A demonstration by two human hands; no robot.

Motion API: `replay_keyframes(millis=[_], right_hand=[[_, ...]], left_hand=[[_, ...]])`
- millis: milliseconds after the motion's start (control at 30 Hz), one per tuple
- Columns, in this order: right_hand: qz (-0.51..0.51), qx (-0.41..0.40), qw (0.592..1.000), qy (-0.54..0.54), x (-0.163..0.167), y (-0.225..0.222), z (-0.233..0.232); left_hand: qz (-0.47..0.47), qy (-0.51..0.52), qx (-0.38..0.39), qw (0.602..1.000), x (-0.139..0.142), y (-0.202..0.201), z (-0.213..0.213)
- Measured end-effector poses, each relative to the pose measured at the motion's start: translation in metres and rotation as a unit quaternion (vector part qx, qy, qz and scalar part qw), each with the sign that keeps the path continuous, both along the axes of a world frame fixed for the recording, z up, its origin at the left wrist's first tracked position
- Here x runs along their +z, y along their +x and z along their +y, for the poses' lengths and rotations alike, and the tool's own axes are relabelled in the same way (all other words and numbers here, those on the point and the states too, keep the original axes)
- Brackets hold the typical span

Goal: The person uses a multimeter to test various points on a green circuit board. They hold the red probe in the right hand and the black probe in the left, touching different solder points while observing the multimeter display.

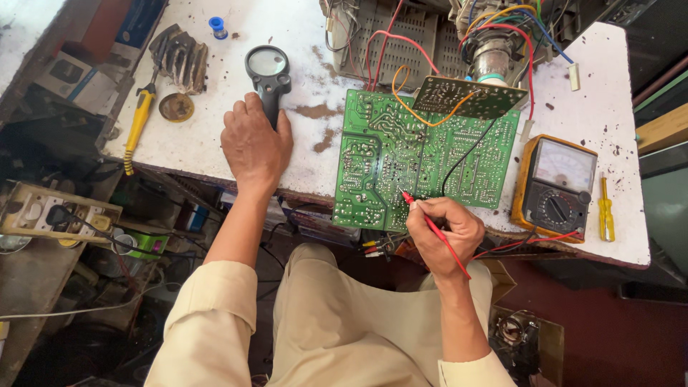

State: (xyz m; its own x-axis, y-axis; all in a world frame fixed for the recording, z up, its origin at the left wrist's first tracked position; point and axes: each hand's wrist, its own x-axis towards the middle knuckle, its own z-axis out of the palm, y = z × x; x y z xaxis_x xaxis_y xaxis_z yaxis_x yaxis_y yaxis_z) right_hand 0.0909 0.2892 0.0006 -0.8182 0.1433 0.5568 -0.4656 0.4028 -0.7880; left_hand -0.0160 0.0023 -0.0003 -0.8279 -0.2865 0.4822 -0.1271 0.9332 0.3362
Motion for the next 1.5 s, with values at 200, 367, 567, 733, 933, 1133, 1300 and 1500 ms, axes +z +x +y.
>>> replay_keyframes(millis=[200,367,567,733,933,1133,1300,1500], right_hand=[[-0.007,0.012,1.0,-0.002,0.005,0.0,-0.002],[-0.008,0.006,1.0,0.002,0.003,0.004,0.001],[-0.007,-0.01,0.994,-0.111,-0.017,0.016,0.004],[-0.054,-0.004,0.988,-0.141,-0.029,0.025,0.007],[-0.063,-0.008,0.99,-0.125,-0.026,0.031,0.006],[-0.06,-0.013,0.988,-0.143,-0.023,0.034,0.006],[-0.035,-0.045,0.988,-0.145,-0.023,0.04,0.007],[-0.064,-0.052,0.987,-0.141,-0.02,0.04,0.012]], left_hand=[[-0.007,0.002,0.003,1.0,0.0,0.0,-0.001],[-0.003,-0.001,0.003,1.0,0.0,0.0,0.0],[-0.005,0.003,0.007,1.0,-0.002,-0.001,-0.001],[0.005,-0.009,0.009,1.0,-0.004,-0.001,-0.001],[0.006,-0.009,0.009,1.0,-0.005,-0.001,-0.001],[0.006,-0.012,0.01,1.0,-0.004,0.001,-0.001],[-0.005,-0.006,0.007,1.0,-0.003,0.002,-0.001],[-0.008,0.001,0.007,1.0,-0.001,0.001,0.0]])
